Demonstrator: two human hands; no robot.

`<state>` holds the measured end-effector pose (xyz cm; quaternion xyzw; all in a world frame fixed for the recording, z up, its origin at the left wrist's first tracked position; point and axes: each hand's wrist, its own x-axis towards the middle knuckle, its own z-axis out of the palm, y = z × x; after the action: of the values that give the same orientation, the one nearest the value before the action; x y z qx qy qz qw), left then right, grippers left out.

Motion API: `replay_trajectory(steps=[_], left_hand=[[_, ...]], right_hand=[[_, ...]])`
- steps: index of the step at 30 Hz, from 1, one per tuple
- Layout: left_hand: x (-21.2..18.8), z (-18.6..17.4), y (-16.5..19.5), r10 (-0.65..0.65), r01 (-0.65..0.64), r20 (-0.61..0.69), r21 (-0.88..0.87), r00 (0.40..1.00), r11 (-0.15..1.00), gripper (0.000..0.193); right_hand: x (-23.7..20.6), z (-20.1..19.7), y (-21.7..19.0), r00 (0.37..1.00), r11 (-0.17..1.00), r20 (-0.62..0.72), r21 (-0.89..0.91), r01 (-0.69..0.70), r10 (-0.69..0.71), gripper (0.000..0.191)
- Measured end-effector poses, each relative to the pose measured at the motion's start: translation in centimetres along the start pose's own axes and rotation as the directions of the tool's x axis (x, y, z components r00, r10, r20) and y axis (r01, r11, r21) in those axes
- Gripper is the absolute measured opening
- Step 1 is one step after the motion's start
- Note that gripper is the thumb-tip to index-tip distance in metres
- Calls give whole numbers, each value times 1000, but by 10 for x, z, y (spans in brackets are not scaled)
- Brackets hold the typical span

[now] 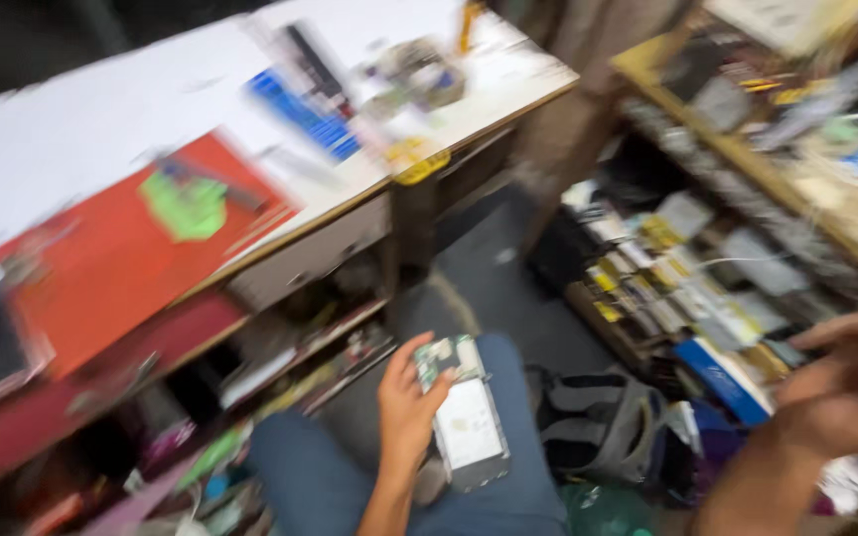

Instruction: The person sits on the floor holding a disassembled smartphone, uses a metal pry tool to work on the internal components and battery, then connects a charging cable to the phone and holds it near a laptop while handling the cable and device.

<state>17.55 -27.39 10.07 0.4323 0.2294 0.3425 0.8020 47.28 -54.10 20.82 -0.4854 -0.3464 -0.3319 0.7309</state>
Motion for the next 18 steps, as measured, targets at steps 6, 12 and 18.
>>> replay_trajectory(steps=[6, 12, 18], left_hand=[[-22, -20, 34, 89, -88, 29, -14, 996, 996, 58], [-36, 1, 36, 145, -145, -1, -21, 989, 989, 59], [-26, 16, 20, 98, -98, -10, 7, 995, 995, 61]], right_hand=[[-205, 83, -71, 892, 834, 184, 319, -451, 412, 28], [-254, 87, -77, 878, 850, 260, 249, -464, 402, 43], [-266, 94, -62, 911, 853, 240, 334, -402, 335, 33]])
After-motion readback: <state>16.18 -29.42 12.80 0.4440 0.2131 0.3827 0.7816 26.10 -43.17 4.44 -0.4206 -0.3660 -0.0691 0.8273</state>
